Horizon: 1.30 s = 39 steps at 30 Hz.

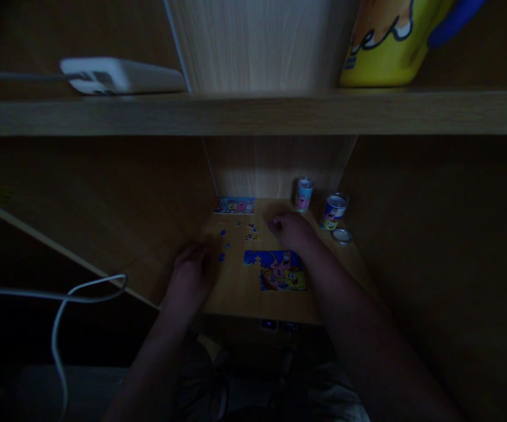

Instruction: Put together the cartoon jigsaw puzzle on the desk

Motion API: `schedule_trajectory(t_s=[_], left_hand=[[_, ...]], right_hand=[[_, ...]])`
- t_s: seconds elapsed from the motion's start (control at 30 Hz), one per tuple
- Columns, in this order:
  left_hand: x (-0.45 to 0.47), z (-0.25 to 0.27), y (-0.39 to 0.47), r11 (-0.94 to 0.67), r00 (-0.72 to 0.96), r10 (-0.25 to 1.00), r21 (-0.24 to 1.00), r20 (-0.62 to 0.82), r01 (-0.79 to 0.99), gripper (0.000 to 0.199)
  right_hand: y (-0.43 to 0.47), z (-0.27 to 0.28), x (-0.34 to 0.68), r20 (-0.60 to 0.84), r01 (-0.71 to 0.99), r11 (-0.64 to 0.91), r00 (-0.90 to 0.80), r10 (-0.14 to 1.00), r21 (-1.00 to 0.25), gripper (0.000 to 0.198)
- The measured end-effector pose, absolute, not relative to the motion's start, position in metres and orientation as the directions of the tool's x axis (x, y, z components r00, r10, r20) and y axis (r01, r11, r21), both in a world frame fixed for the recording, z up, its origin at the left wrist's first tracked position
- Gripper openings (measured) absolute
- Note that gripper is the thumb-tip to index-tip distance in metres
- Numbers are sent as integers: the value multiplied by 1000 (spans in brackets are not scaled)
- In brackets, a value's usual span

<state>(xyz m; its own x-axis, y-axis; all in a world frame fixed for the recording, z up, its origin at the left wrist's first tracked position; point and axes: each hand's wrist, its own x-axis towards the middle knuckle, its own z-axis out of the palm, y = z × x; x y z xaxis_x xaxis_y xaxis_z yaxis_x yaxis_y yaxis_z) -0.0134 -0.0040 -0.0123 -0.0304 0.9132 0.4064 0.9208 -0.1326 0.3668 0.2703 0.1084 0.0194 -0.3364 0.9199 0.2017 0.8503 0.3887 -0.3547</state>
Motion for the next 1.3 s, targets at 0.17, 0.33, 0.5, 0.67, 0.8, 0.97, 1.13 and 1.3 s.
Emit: schedule_trajectory(t_s=[0.17, 0.33, 0.5, 0.67, 0.8, 0.97, 1.13, 1.3], left_hand=[[-7, -8, -7, -165, 22, 918, 332, 396, 929, 22], [-3, -3, -10, -146, 7, 935, 365, 355, 920, 13], [-7, 0, -8, -191, 34, 937, 425, 349, 885, 7], [1, 4, -12, -258, -43, 933, 748, 357, 611, 9], [24, 3, -17, -198, -93, 975, 979, 202, 50, 20], [39, -3, -16, -136, -45, 990, 981, 130, -139, 24], [38, -3, -17, -138, -50, 990, 988, 135, -62, 21], [40, -5, -18, -179, -14, 984, 982, 180, 51, 20]], right_hand=[[109, 18, 271, 205, 840, 394, -340, 918, -372, 42], [111, 14, 271, 209, 837, 395, -338, 918, -378, 40], [111, 14, 271, 223, 812, 424, -362, 905, -402, 40], [105, 15, 264, 200, 648, 473, -451, 870, -597, 48], [96, 21, 254, 128, 406, 419, -576, 807, -812, 48], [85, 36, 252, 48, 290, 312, -659, 751, -905, 46], [81, 43, 254, -4, 240, 270, -754, 657, -932, 43], [84, 33, 252, -19, 230, 255, -776, 630, -939, 41]])
